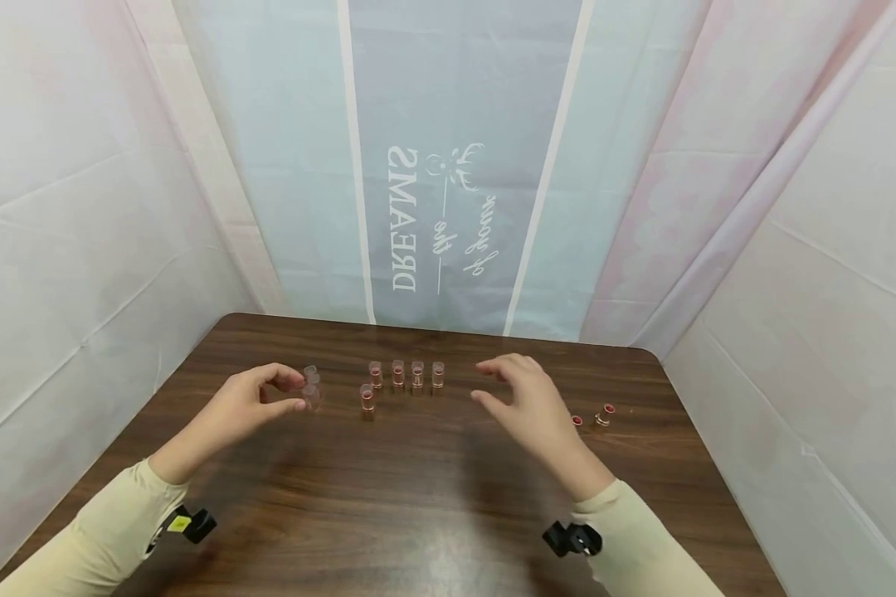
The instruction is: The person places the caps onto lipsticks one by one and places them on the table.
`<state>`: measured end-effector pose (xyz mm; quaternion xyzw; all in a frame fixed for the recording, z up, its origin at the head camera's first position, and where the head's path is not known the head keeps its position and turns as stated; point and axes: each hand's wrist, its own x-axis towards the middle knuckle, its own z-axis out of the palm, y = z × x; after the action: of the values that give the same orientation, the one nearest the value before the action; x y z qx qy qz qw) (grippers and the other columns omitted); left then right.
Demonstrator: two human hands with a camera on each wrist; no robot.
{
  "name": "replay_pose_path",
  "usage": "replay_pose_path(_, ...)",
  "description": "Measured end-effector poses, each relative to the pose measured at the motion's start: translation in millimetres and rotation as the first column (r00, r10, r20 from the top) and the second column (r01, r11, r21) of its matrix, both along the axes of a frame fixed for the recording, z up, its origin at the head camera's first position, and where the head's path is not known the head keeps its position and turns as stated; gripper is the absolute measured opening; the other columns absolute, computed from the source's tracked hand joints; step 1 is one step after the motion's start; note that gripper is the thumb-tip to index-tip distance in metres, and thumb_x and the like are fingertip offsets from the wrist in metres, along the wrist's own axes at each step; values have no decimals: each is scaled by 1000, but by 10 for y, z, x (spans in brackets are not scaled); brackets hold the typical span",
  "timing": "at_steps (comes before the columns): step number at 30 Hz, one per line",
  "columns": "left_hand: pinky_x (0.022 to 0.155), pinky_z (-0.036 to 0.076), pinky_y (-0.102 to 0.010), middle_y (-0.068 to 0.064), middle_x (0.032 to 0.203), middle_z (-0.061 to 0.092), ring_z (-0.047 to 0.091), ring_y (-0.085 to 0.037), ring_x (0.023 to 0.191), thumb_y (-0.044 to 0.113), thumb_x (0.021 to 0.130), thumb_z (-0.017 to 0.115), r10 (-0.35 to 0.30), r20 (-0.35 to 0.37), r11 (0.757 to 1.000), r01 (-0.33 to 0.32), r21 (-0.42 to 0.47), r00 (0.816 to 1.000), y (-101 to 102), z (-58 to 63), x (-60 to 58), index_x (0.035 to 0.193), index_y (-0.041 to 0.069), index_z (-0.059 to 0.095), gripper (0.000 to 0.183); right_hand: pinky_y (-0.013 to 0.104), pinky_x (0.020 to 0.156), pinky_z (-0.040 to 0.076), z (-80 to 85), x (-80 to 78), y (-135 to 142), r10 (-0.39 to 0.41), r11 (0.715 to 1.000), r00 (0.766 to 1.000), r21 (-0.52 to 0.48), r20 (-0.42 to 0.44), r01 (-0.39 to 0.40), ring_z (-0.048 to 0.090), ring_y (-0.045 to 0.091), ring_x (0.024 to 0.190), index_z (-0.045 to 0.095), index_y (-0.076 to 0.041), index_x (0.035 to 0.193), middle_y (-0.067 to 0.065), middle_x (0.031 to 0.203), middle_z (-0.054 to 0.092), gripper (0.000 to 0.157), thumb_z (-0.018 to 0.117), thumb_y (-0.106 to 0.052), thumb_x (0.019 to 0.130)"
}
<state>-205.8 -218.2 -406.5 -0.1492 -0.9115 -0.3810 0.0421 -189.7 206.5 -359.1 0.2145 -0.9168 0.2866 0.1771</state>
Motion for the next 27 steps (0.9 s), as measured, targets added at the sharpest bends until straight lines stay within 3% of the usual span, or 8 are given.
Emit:
replay_pose_path(6,84,53,-43,-6,111,71,65,-25,101,26,88,83,24,-11,999,-24,-25,1000,-8,-97,6,120,9,70,39,27,72,51,-186,127,309,-65,998,998,2,-17,65,59,12,85,73,-20,116,-8,108,70,34,86,-18,85)
replay_pose_path(10,87,52,-47,-6,114,71,64,-25,105,27,87,84,47,-42,998,-48,-28,998,-2,-166,13,120,10,69,40,28,76,54,-280,181,441,-72,997,997,-15,-11,72,62,9,91,73,-19,116,-9,108,69,35,86,-16,84)
replay_pose_path(15,91,53,-50,-7,118,70,66,-29,108,26,87,84,93,-62,995,-95,-28,994,35,-263,-13,121,8,67,42,24,71,51,-321,214,588,-100,995,995,-27,-24,99,58,4,91,73,-20,116,-7,109,70,35,87,-17,84)
replay_pose_path(22,90,51,-52,-17,115,67,63,-34,105,33,89,82,203,-78,971,-211,-113,976,78,-422,-133,120,0,64,49,20,70,49,-353,201,813,-151,988,986,-22,-66,150,57,9,91,73,-16,116,-1,111,72,36,87,-13,83)
replay_pose_path(27,88,50,-51,-16,112,67,61,-34,102,40,89,80,252,-48,951,-257,-174,966,109,-532,-238,117,1,65,50,19,71,49,-400,162,1034,-199,980,978,-37,-54,198,55,3,90,73,-13,117,3,110,71,34,85,-14,86)
